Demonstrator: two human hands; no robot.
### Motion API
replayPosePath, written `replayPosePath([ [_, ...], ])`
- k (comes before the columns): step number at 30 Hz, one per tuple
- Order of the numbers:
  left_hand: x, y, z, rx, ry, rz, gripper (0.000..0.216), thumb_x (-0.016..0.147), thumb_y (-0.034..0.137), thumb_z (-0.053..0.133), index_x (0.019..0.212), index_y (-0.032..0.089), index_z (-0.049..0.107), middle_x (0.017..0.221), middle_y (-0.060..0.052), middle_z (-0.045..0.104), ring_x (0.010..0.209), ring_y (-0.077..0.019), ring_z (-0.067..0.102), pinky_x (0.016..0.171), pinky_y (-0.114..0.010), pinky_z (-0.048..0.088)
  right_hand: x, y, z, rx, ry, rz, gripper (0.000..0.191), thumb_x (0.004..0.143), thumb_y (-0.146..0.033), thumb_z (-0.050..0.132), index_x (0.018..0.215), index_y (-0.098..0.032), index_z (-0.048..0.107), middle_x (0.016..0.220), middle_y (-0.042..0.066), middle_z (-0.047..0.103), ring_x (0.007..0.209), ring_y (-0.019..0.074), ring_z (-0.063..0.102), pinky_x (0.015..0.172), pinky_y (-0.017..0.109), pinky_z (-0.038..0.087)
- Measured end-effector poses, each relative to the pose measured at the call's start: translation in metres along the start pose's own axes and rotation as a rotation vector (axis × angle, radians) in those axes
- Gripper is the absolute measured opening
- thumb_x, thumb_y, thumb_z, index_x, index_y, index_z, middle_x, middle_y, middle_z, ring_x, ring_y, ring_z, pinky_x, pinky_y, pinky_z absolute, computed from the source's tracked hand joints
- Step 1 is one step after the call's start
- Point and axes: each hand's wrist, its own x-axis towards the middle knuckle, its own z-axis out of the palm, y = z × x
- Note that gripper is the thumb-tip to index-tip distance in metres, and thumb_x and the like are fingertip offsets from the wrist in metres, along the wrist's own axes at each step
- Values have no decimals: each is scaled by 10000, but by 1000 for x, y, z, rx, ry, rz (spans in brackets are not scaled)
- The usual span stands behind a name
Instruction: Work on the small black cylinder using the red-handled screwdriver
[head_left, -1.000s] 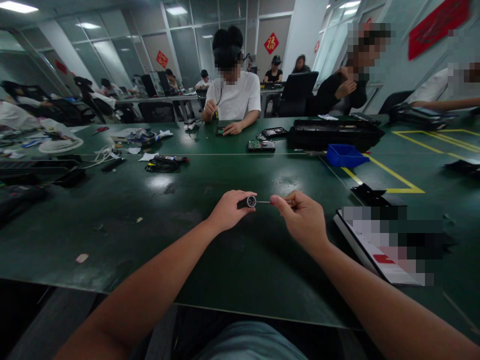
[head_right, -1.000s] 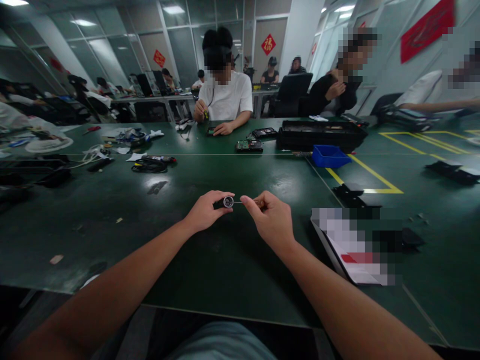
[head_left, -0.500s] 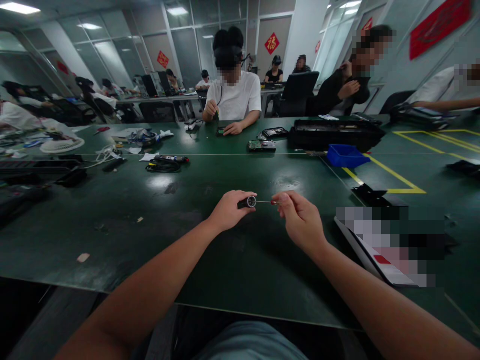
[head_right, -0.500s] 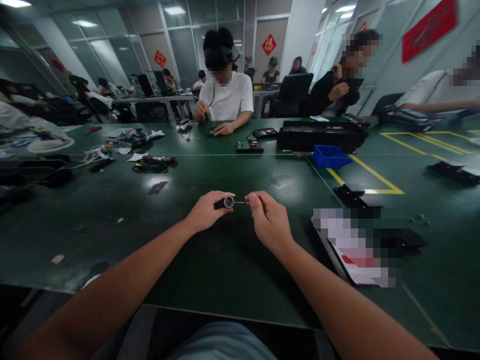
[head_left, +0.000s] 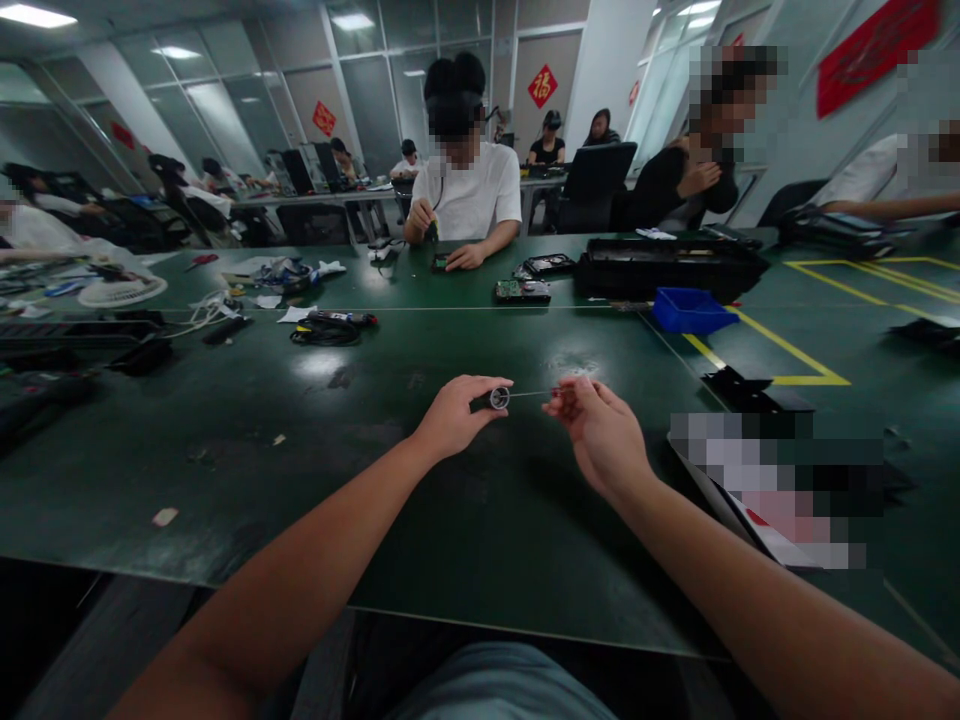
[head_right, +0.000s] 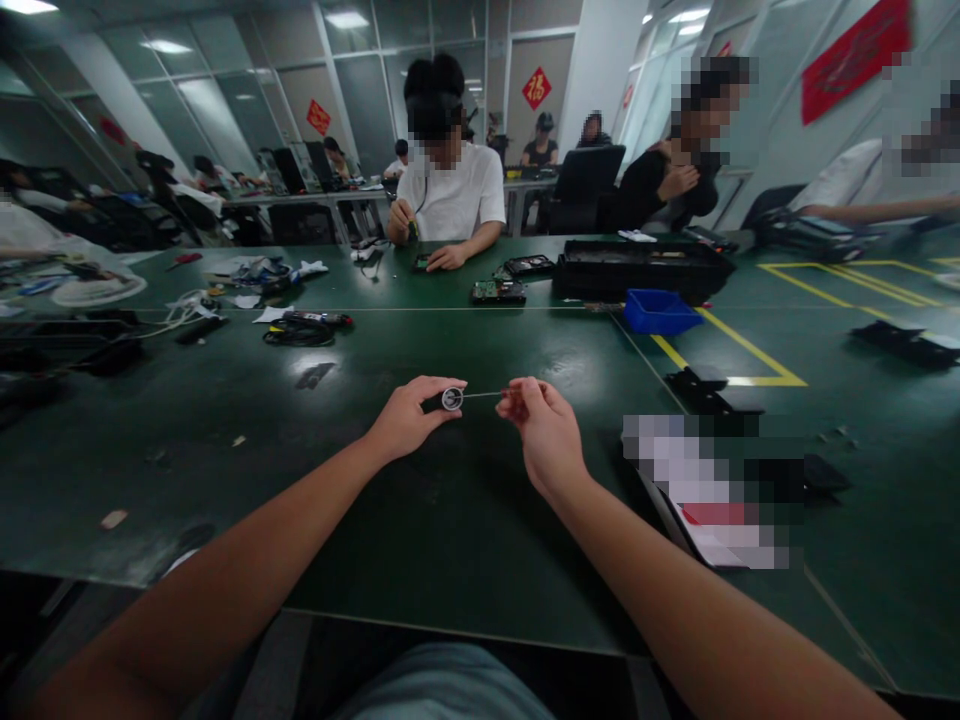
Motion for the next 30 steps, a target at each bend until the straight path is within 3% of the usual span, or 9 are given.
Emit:
replayPosePath([
  [2, 1, -1, 0, 30, -30, 16, 369, 882, 231, 737, 1246, 252, 680, 1229, -45, 723, 1144, -231, 642, 1044, -446, 444, 0, -1, 2, 77, -7, 106, 259, 823, -461, 730, 782, -217, 653, 716, 2, 624, 624, 150, 592, 763, 378, 587],
  [4, 1, -1, 1, 64, -61, 10, 374, 881, 236, 739, 1249, 258, 676, 1228, -41, 723, 1144, -235, 640, 1051, -455, 434, 0, -1, 3, 85, 1, 109, 251, 827, -452, 728, 778, -219, 647, 712, -2, 618, 619, 147, 584, 766, 374, 587],
  [11, 0, 2, 0, 76, -40, -93, 398, 881, 295, 741, 1270, 253, 670, 1157, -49, 732, 1064, -240, 646, 991, -435, 469, 1, 1, -5, -167, 36, -207, 270, 915, -504, 637, 927, -235, 668, 843, 9, 680, 747, 164, 643, 756, 349, 541],
  [17, -1, 1, 1, 65, -60, -65, 407, 892, 325, 730, 1286, 253, 659, 1182, -48, 727, 1089, -237, 644, 1025, -433, 446, -5, -4, -4, -447, -18, -316, 268, 977, -465, 543, 982, -221, 653, 853, 35, 707, 785, 195, 670, 792, 400, 536],
  [24, -1, 3, 0, 86, -91, -74, 409, 901, 334, 721, 1297, 251, 657, 1214, -49, 725, 1084, -244, 648, 1010, -444, 449, -14, -15, -1, -673, -21, -446, 243, 991, -425, 512, 1013, -223, 646, 842, 41, 733, 775, 202, 695, 740, 370, 519],
  [30, -1, 2, 0, 97, -75, -97, 413, 888, 321, 736, 1289, 258, 663, 1227, -60, 718, 1116, -261, 643, 1007, -455, 458, -17, -22, -2, -871, 1, -478, 323, 891, -512, 665, 721, -239, 631, 593, -20, 625, 544, 156, 558, 571, 308, 401],
])
